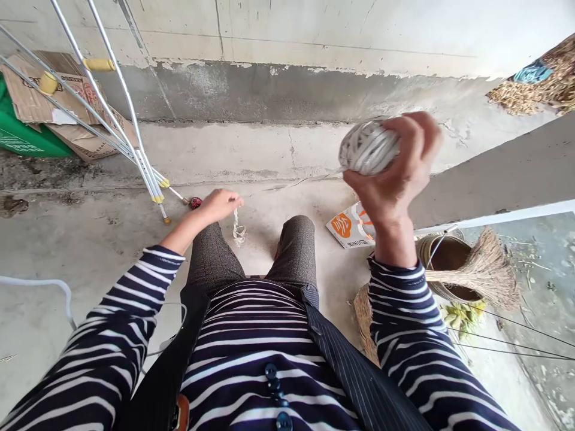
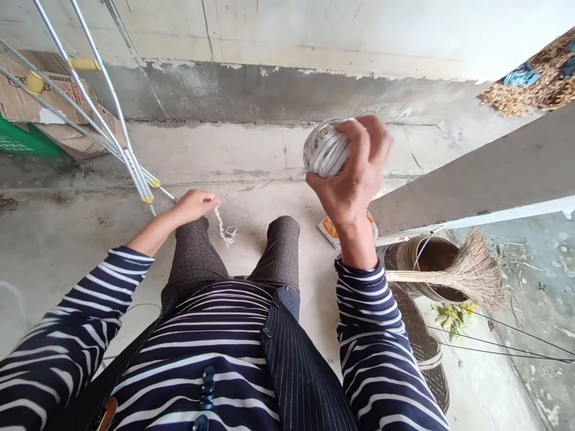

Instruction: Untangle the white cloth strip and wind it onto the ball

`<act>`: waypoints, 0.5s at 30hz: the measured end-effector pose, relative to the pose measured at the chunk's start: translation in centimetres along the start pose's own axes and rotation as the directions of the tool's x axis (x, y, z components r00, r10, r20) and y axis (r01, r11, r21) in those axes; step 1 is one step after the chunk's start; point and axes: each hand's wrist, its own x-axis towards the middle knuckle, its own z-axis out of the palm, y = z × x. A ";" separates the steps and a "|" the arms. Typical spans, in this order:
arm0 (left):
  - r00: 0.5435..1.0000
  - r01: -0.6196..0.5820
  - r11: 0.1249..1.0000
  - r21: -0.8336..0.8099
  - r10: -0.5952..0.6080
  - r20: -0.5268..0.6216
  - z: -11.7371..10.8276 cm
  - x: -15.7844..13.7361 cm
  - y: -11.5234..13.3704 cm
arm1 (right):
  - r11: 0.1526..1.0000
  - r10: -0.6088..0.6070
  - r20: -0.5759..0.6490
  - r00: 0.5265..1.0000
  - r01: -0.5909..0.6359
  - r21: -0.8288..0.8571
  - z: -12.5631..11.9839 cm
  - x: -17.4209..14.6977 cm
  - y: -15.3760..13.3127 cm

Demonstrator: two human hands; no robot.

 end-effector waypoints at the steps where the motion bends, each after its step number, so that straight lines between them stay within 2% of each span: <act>1: 1.000 0.011 0.999 0.032 -0.011 0.000 -0.9 1.1 0.6 | 0.998 -0.070 -0.050 0.996 0.070 -0.010 -0.9 0.5 -0.2; 3: 0.999 0.006 0.997 0.080 -0.002 -0.046 -2.8 3.4 2.7 | 0.986 -0.167 -0.124 0.978 0.163 -0.044 -2.6 1.4 -1.0; 5: 0.986 -0.049 0.990 0.130 0.069 -0.149 -4.9 5.5 5.8 | 0.973 -0.224 -0.167 0.960 0.210 -0.098 -4.0 2.1 -2.0; 8: 0.951 -0.171 0.981 0.087 0.188 -0.247 -8.4 7.5 11.6 | 0.973 -0.203 -0.196 0.959 0.176 -0.147 -5.0 2.6 -3.1; 10: 0.901 -0.287 0.955 0.081 0.297 -0.315 -10.8 7.7 15.7 | 0.976 -0.179 -0.213 0.961 0.147 -0.158 -5.0 2.5 -3.1; 13: 0.764 -0.450 0.880 0.152 0.468 -0.444 -13.4 7.2 21.2 | 0.970 -0.222 -0.223 0.949 0.192 -0.149 -4.3 1.9 -2.2; 14: 0.757 -0.446 0.880 0.166 0.470 -0.454 -14.0 6.9 22.7 | 0.969 -0.230 -0.220 0.948 0.202 -0.145 -4.0 1.7 -1.8; 15: 0.790 -0.412 0.901 0.132 0.426 -0.441 -14.4 6.7 24.0 | 0.971 -0.222 -0.209 0.952 0.197 -0.135 -3.8 1.5 -1.5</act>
